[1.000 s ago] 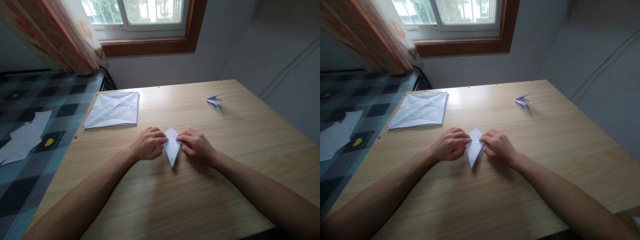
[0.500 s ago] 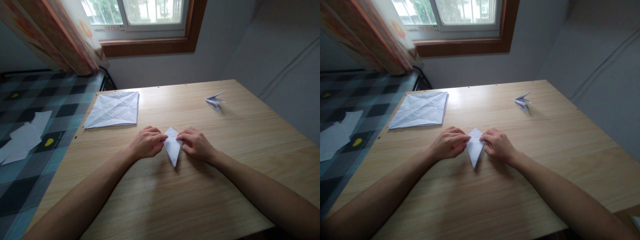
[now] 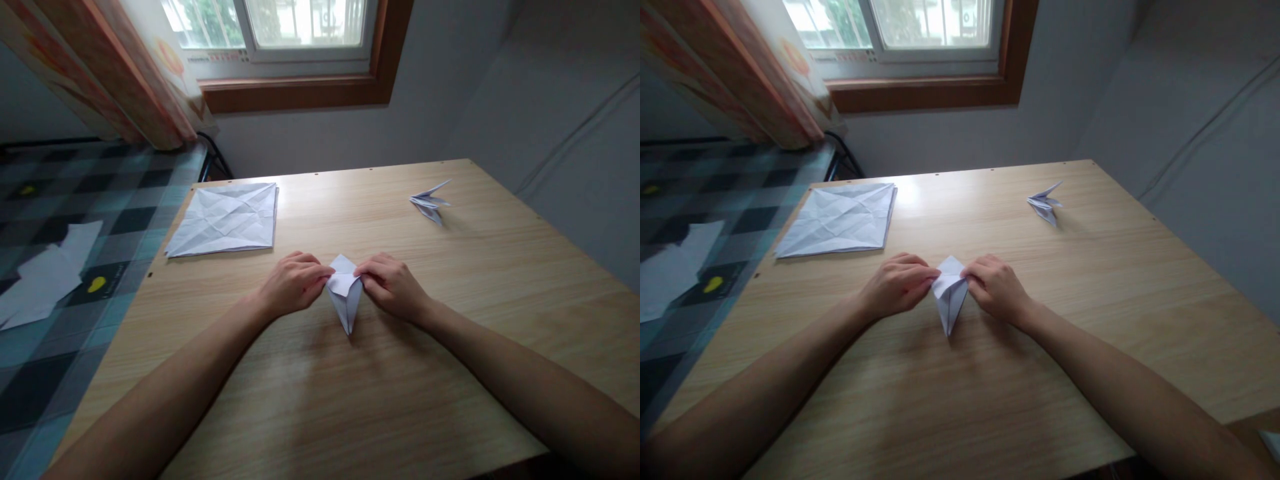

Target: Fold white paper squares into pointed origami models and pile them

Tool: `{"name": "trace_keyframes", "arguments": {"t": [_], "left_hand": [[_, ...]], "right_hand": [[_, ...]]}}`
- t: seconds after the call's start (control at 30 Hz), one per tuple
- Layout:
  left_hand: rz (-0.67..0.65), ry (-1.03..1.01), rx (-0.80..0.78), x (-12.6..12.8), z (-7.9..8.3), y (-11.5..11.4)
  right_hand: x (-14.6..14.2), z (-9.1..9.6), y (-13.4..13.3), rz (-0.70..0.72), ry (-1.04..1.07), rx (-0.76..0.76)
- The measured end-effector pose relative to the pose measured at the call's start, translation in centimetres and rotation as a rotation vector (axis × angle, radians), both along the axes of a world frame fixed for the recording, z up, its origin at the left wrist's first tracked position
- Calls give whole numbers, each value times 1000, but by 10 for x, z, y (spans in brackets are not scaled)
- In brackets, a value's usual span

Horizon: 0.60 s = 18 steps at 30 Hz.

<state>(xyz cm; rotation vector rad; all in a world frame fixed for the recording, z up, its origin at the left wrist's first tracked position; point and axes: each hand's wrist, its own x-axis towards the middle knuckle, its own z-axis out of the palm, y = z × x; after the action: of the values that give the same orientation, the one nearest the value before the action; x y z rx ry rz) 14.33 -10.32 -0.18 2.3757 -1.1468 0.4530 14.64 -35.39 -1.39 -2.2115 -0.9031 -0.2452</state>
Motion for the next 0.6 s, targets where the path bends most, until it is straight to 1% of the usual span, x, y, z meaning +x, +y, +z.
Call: {"name": "trace_keyframes", "arguments": {"t": [0.1, 0.2, 0.43, 0.5, 0.6], "left_hand": [[-15, 39, -37, 0, 2, -1], [-7, 38, -39, -1, 3, -1], [167, -93, 58, -1, -2, -2], [181, -128, 81, -2, -2, -2], [179, -175, 160, -1, -2, -3]], "right_hand": [[0, 1, 1, -32, 8, -13], [0, 1, 2, -80, 21, 16], [0, 0, 5, -221, 124, 113], [2, -1, 5, -250, 108, 79], [5, -2, 5, -230, 30, -25]]}}
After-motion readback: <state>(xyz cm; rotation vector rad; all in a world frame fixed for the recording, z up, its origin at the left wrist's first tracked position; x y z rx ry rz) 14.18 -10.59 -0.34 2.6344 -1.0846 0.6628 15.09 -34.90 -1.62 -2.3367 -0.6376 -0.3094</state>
